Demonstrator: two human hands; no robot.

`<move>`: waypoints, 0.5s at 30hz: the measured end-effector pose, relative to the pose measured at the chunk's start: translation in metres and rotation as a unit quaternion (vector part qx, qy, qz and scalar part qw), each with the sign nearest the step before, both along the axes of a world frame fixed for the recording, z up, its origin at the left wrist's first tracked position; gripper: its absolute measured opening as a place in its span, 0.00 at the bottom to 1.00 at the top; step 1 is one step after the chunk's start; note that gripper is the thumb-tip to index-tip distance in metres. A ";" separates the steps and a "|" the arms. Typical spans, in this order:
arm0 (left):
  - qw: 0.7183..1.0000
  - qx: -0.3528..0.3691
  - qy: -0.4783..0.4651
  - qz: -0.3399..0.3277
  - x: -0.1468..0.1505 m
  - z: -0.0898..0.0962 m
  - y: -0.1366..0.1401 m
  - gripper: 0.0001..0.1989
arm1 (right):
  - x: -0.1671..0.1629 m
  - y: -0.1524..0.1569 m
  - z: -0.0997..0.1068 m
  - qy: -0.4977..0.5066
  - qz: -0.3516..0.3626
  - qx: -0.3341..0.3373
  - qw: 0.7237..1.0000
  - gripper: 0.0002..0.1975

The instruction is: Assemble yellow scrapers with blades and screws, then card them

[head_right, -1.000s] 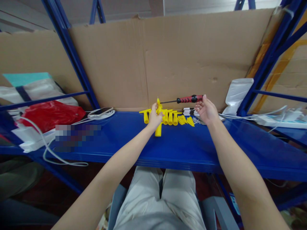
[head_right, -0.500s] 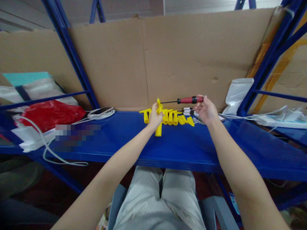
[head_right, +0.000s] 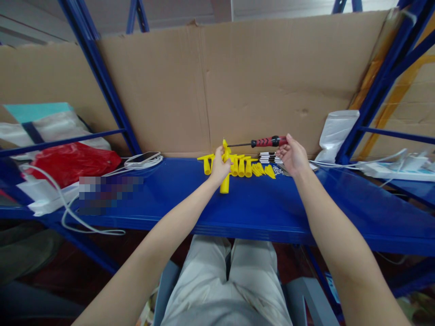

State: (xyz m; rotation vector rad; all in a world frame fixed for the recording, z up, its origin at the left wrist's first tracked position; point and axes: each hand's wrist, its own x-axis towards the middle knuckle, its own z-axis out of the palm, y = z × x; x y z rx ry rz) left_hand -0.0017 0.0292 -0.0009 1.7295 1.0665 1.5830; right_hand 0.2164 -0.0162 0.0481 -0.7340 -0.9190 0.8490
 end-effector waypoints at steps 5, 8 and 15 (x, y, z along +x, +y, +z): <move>1.000 0.004 0.003 0.000 0.000 0.001 -0.003 0.31 | -0.001 -0.001 -0.001 0.000 0.005 -0.006 1.000 0.14; 1.000 0.001 0.005 -0.001 0.000 0.001 -0.003 0.31 | 0.000 -0.003 -0.001 -0.008 0.025 -0.005 1.000 0.13; 1.000 -0.001 -0.002 0.004 0.000 0.000 0.001 0.32 | -0.003 -0.011 0.003 -0.030 0.066 -0.005 0.997 0.12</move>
